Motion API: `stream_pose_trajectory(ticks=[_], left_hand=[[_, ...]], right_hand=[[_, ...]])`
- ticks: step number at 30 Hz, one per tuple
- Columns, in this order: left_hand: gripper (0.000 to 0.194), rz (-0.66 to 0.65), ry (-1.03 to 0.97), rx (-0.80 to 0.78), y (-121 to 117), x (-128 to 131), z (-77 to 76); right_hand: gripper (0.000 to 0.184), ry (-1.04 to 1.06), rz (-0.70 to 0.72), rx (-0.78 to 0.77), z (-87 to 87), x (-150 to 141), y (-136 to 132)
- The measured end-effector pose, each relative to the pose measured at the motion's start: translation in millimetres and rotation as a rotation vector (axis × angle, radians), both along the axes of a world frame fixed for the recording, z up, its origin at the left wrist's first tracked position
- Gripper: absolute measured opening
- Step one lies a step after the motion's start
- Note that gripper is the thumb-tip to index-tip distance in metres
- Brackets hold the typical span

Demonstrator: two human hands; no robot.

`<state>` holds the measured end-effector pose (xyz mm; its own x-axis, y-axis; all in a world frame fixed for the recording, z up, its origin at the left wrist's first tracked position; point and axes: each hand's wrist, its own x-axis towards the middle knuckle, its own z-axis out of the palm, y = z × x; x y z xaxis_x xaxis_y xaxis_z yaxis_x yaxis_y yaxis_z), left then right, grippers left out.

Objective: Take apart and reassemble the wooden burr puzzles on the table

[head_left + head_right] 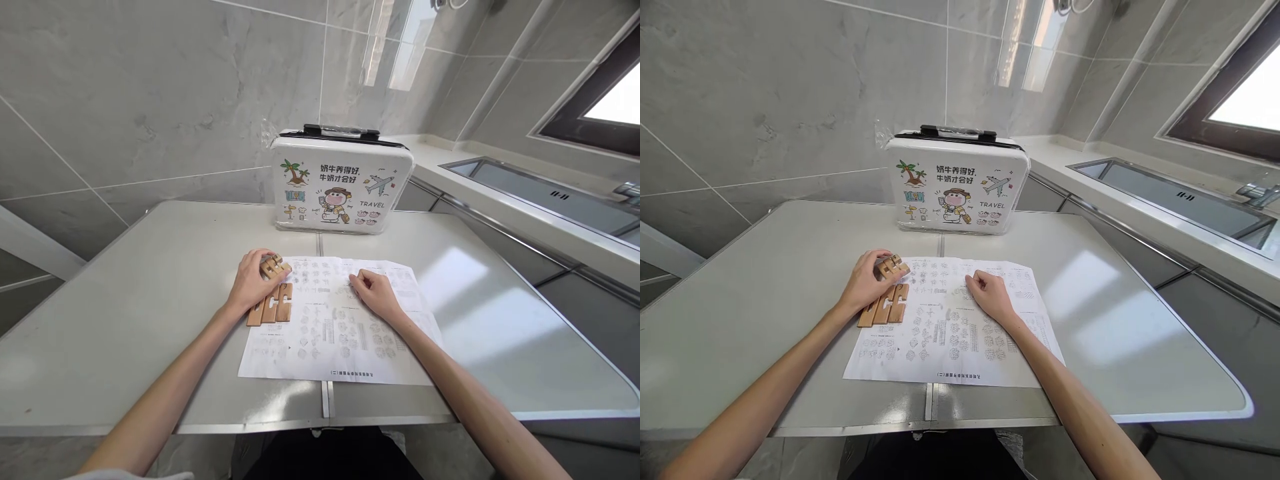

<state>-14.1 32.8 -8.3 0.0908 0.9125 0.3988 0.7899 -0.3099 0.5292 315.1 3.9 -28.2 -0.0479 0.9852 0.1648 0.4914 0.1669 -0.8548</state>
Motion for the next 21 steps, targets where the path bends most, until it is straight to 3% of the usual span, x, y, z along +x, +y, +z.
stream_pose_trajectory(ticks=[5,15,18,21], left_hand=[[0.064,0.036,0.012,-0.045,7,12,-0.6],[0.069,0.102,0.036,-0.108,12,9,3.6],[0.067,0.001,0.013,-0.056,7,25,8.6],[0.072,-0.189,-0.006,-0.065,-7,60,14.8]], right_hand=[[0.043,0.003,0.004,-0.002,-0.4,0,1],[0.043,0.019,-0.001,-0.012,2.0,-2,1],[0.043,0.052,-0.004,-0.022,1.7,-2,2],[0.045,0.100,-0.006,-0.037,0.9,0,4]])
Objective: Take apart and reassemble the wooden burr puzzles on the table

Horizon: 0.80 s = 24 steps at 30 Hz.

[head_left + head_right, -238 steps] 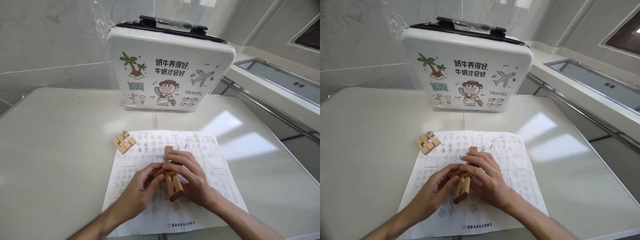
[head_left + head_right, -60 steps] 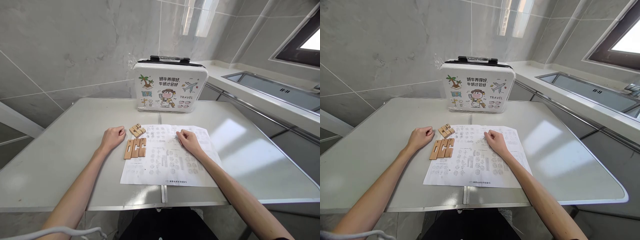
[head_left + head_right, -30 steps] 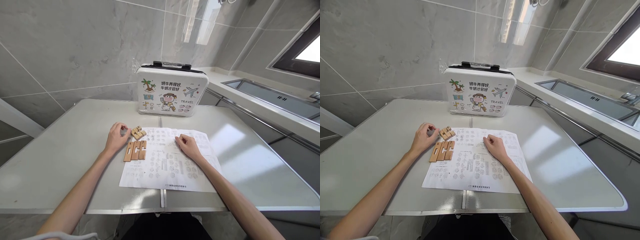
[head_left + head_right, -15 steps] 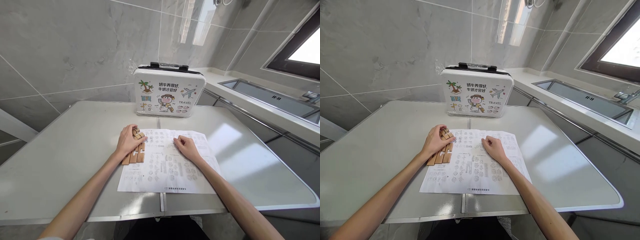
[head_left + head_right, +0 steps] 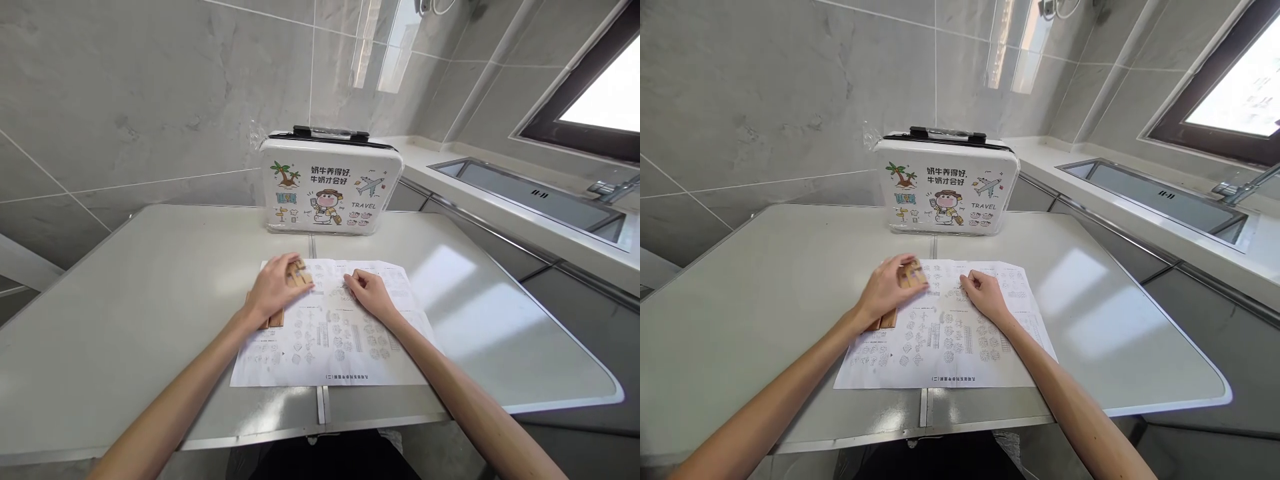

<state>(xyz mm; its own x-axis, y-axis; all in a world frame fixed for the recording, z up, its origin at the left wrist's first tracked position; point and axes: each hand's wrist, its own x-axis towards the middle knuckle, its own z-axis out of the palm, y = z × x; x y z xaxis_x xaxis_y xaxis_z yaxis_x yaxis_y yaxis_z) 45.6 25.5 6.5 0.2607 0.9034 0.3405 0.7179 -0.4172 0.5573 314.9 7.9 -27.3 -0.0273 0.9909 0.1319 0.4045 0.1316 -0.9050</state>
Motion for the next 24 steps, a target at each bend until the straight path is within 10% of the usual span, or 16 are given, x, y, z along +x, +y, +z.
stream_pose_trajectory(ticks=[9,24], left_hand=[[0.082,-0.414,0.111,-0.036,-41,78,-5.8],[0.067,-0.441,0.213,0.076,-37,43,9.2]], right_hand=[[0.053,0.112,0.021,-0.013,5.2,18,7],[0.022,-0.155,0.236,0.108,10.4,37,-49]])
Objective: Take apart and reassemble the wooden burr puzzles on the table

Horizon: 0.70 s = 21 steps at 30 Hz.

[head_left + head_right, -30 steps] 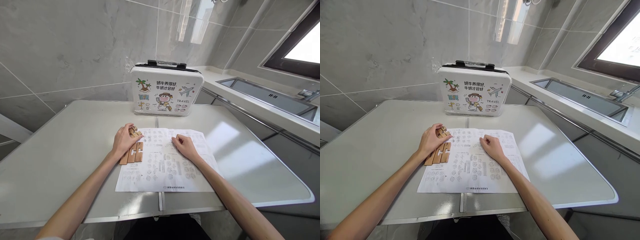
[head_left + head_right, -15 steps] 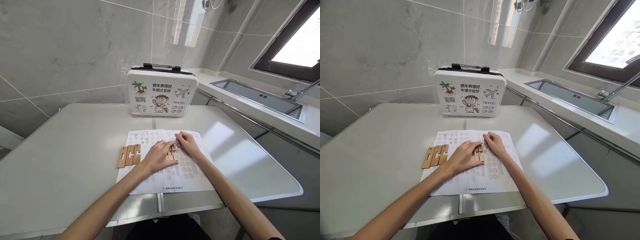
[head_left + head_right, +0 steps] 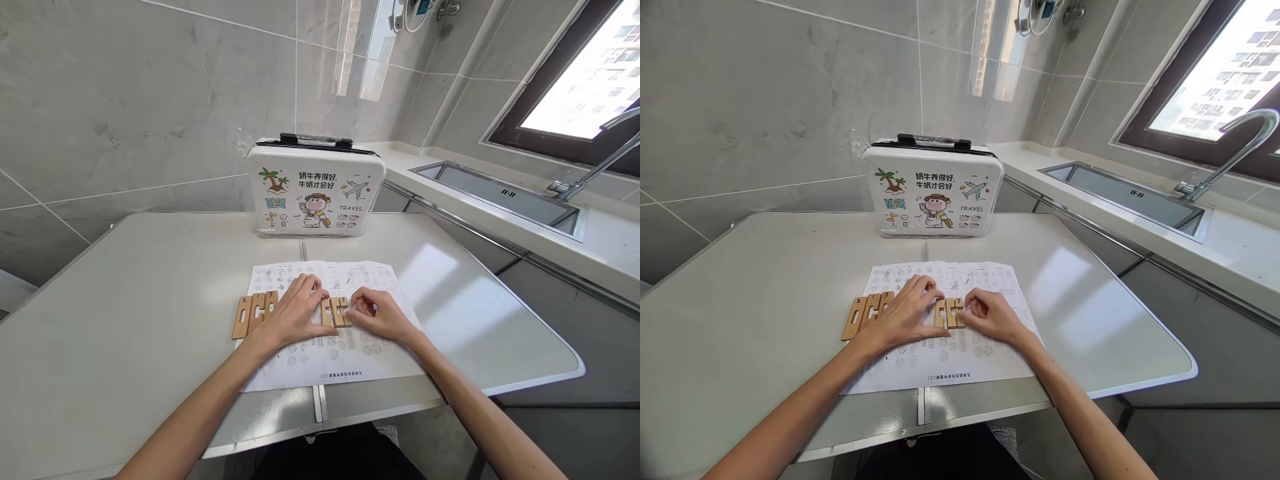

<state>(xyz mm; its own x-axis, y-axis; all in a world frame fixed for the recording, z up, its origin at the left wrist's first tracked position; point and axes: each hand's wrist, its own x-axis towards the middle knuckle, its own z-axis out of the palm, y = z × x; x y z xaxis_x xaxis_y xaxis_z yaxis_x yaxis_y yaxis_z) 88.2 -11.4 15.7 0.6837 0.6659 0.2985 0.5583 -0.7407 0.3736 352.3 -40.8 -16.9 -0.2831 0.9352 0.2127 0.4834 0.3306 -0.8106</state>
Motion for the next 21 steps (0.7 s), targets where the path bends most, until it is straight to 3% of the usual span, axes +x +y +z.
stream_pose_trajectory(ticks=[3,8,15,21], left_hand=[[0.067,-0.003,-0.001,-0.051,1,-3,-1.3],[0.066,-0.010,0.029,-0.114,4,-5,-2.6],[0.073,0.115,-0.247,-0.451,3,-2,-1.0],[0.071,0.100,-0.471,-0.590,-8,12,-11.6]], right_hand=[[0.028,-0.126,0.093,0.027,-6.3,1,-2],[0.034,-0.184,0.106,0.045,-10.4,-1,-2],[0.037,0.361,0.046,-0.247,-5.3,8,5],[0.046,0.509,0.071,-0.309,-7.7,9,9]])
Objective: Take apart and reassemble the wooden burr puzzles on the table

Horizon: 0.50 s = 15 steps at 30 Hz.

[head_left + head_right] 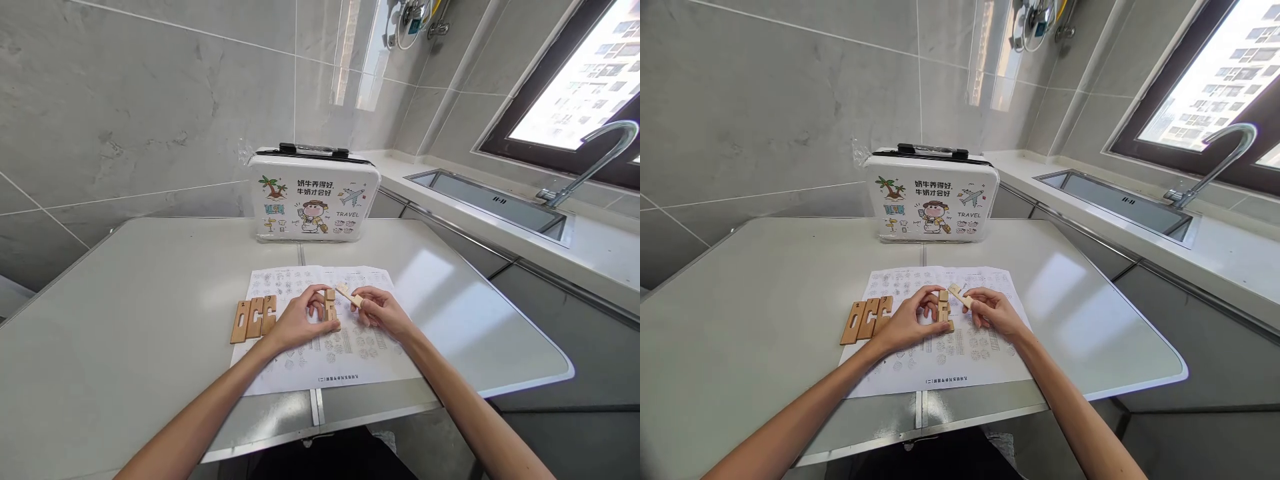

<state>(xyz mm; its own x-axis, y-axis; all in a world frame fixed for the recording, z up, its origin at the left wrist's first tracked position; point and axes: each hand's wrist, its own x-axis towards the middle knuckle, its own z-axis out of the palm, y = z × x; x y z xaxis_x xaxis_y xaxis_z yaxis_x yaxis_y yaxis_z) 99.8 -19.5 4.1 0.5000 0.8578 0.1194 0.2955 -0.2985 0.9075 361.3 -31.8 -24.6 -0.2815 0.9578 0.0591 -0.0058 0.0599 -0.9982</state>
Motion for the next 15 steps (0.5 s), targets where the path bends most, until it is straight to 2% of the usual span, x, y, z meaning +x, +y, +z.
stream_pose_trajectory(ticks=[4,7,15], left_hand=[[0.071,-0.028,-0.101,-0.078,-4,5,-5.3],[0.070,-0.055,-0.093,-0.106,-7,7,-5.5],[0.072,-0.071,-0.078,-0.115,-12,9,-3.7]], right_hand=[[0.049,0.019,0.055,-0.036,-0.9,-5,-1],[0.046,-0.001,0.082,-0.058,1.7,-7,-2],[0.046,-0.055,0.047,-0.058,7.0,-13,-6]])
